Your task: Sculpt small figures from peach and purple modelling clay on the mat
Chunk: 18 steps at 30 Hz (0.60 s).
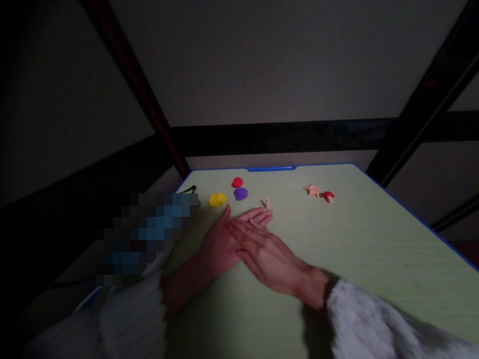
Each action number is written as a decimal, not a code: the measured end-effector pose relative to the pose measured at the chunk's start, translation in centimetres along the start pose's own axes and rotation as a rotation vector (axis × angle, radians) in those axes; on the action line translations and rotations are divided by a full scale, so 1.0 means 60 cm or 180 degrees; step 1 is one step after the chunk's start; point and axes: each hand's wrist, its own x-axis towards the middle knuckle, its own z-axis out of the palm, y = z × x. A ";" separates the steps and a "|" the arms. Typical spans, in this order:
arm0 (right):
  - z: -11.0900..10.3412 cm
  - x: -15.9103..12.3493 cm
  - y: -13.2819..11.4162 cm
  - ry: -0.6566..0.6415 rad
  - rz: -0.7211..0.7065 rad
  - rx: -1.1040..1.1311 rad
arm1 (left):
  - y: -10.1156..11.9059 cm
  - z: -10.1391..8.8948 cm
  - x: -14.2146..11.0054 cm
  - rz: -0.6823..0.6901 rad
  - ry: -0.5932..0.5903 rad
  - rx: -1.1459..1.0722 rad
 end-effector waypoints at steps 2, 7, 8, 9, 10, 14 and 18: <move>0.007 0.002 -0.021 -0.0422 -0.0121 0.0040 | 0.001 0.003 -0.002 -0.0146 -0.0043 -0.0156; 0.011 0.024 -0.050 -0.0528 -0.0292 -0.0022 | -0.051 0.005 -0.002 -0.0142 -0.0032 0.0040; 0.008 0.028 -0.047 -0.0520 -0.0246 -0.0057 | -0.063 0.005 -0.003 -0.0152 0.0002 0.0198; 0.005 0.030 -0.042 -0.0518 -0.0179 -0.0098 | -0.072 0.004 -0.005 -0.0037 0.0132 0.0354; 0.001 0.031 -0.034 -0.0524 -0.0108 -0.0137 | -0.076 0.004 -0.007 0.0071 0.0245 0.0415; -0.009 0.019 -0.006 -0.0604 -0.0247 -0.0072 | -0.039 0.008 -0.017 0.0163 0.0355 0.0618; -0.007 0.011 -0.016 -0.0762 -0.0808 0.0221 | -0.007 0.005 -0.017 0.0293 0.0016 0.0730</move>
